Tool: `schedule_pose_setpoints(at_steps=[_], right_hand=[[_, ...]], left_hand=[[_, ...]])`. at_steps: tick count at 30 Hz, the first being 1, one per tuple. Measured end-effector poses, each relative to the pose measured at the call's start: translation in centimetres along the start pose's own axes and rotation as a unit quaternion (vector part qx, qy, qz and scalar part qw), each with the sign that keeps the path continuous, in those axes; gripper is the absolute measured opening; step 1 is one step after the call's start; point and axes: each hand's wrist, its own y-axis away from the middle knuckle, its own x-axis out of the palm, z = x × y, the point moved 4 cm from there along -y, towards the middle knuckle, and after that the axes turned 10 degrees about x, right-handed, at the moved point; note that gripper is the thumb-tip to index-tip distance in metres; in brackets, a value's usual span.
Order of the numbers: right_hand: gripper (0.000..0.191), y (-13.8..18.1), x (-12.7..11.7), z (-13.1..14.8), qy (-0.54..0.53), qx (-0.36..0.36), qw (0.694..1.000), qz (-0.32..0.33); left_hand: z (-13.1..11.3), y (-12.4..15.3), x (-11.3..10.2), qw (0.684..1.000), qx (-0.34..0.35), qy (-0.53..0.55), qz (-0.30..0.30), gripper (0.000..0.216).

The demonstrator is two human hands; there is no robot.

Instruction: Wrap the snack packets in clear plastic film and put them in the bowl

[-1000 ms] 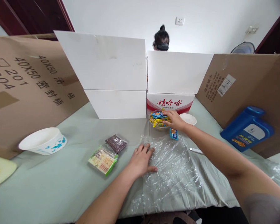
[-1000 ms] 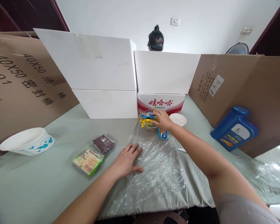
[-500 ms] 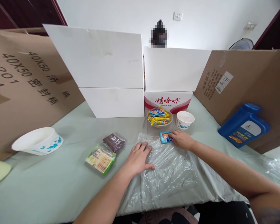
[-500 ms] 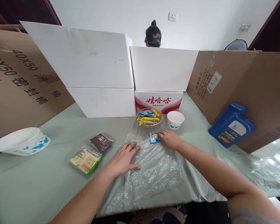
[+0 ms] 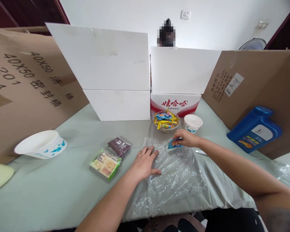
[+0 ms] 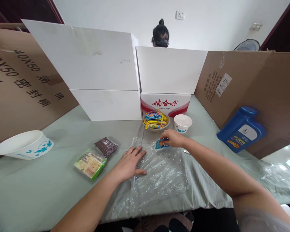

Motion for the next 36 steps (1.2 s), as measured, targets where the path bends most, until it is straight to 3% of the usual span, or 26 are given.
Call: schedule_pose_setpoints(at_steps=[3, 5, 6, 11, 14, 17, 18, 20, 24, 26, 29, 31, 32, 34, 36], right_hand=[[0.018, -0.1, -4.1, 0.3, -0.109, -0.041, 0.986, -0.123], [0.020, -0.9, -6.0, 0.0, -0.113, -0.018, 0.971, -0.210], [0.021, -1.6, -6.3, -0.2, -0.089, 0.009, 0.971, -0.223], [0.021, -4.5, -3.9, -1.2, 0.008, 0.120, 0.986, -0.118], [0.030, -3.0, -3.0, -0.9, -0.001, 0.104, 0.979, -0.176], [0.034, 0.8, -1.3, 0.0, -0.023, 0.024, 0.970, -0.240], [0.036, 2.1, -0.1, 0.2, -0.022, 0.000, 0.976, -0.219], [0.049, 4.4, 3.3, 0.1, 0.016, -0.025, 0.993, -0.115], [0.072, 7.3, 7.6, -1.6, 0.078, 0.032, 0.996, -0.020], [0.069, 7.9, 7.3, -2.0, 0.067, 0.038, 0.997, -0.023], [0.054, 9.3, 4.6, -1.4, -0.017, 0.010, 0.997, -0.076], [0.048, 11.0, 2.9, -0.4, -0.101, -0.030, 0.991, -0.080], [0.049, 12.1, 2.6, 0.3, -0.134, -0.059, 0.988, -0.056], [0.059, 14.6, 2.8, 1.6, -0.153, -0.114, 0.981, 0.012], [0.066, 17.1, 3.9, 2.4, -0.125, -0.126, 0.983, 0.055]], left_hand=[[0.0, 0.0, 0.0, 1.000, -0.001, 0.004, 0.000, 0.086], [0.0, 0.0, 0.0, 1.000, 0.000, 0.004, 0.002, 0.085], [0.0, 0.0, 0.0, 1.000, 0.001, 0.003, 0.001, 0.085], [0.0, 0.1, 0.0, 1.000, 0.001, 0.000, 0.000, 0.087], [0.0, 0.1, 0.1, 1.000, 0.007, -0.004, -0.002, 0.088], [0.0, 0.1, -0.1, 1.000, 0.006, -0.016, -0.005, 0.089], [0.0, 0.1, -0.1, 1.000, 0.004, -0.020, -0.005, 0.090], [0.3, 0.2, -0.3, 1.000, -0.009, -0.029, 0.000, 0.091], [1.8, 0.1, -0.6, 0.995, -0.079, -0.053, 0.003, 0.088], [2.5, -0.1, -1.0, 0.993, -0.098, -0.064, -0.025, 0.079], [2.9, -0.1, -2.2, 0.987, -0.082, -0.045, -0.131, 0.056], [2.4, 0.2, -3.1, 0.979, -0.036, 0.025, -0.201, 0.035], [1.9, 0.4, -3.4, 0.976, 0.006, 0.080, -0.204, 0.026], [0.2, 0.7, -3.4, 0.966, 0.120, 0.197, -0.113, 0.020], [-2.0, 1.5, -2.6, 0.941, 0.219, 0.253, 0.050, 0.028]])
